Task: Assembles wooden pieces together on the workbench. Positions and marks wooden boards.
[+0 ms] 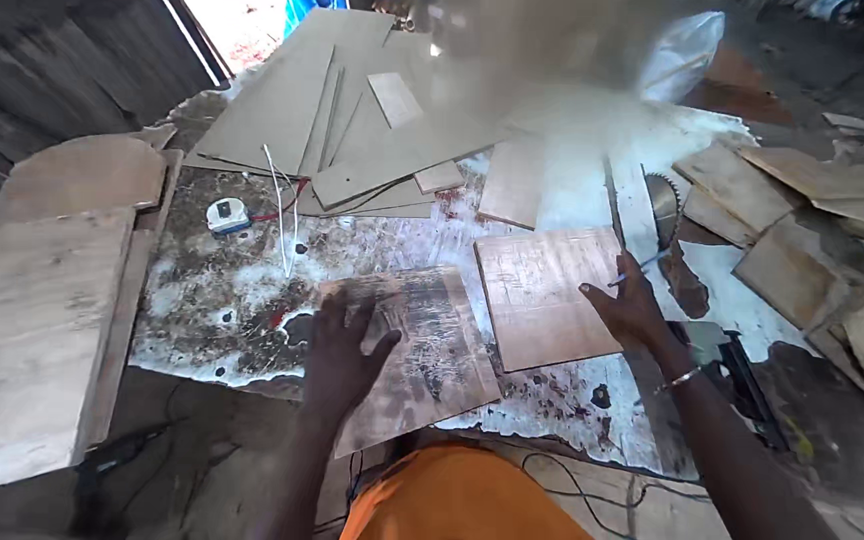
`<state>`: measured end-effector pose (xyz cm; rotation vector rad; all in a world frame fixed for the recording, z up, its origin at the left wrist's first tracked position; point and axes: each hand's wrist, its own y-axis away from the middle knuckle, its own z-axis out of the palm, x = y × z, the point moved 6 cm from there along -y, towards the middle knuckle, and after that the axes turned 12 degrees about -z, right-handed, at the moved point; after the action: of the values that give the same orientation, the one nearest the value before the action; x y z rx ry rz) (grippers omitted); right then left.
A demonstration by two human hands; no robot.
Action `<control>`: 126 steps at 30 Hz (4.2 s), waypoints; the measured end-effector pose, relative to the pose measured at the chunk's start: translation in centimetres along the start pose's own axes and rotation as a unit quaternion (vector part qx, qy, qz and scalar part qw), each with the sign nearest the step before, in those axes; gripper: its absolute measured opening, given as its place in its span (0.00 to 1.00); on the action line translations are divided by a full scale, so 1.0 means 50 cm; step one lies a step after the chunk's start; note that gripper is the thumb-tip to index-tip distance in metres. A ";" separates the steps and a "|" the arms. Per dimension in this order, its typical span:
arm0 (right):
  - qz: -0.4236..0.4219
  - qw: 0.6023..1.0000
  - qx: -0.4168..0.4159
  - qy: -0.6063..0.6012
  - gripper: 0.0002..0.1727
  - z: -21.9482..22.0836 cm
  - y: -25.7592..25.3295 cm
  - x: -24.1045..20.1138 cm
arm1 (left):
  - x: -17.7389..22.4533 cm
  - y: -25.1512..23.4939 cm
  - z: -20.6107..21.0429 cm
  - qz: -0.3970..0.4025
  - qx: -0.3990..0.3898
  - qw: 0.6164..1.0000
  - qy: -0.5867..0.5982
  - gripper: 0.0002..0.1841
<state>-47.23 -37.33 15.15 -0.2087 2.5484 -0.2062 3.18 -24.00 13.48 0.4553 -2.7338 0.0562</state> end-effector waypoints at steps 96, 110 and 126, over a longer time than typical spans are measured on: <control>-0.049 0.988 -0.037 0.145 0.32 -0.141 0.115 0.025 | 0.245 0.060 0.122 0.396 -0.089 0.911 -0.078 0.53; 0.346 0.931 -0.002 0.114 0.43 -0.179 0.331 0.075 | 0.245 0.066 0.127 0.361 -0.119 0.925 -0.013 0.52; 0.174 0.961 -0.110 -0.184 0.26 0.092 0.408 -0.462 | 0.245 0.064 0.129 0.369 -0.173 0.913 0.011 0.51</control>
<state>-27.72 -13.44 19.65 0.1123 2.1864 0.2345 -10.88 -25.36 11.95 -0.6773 -2.6472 -0.2227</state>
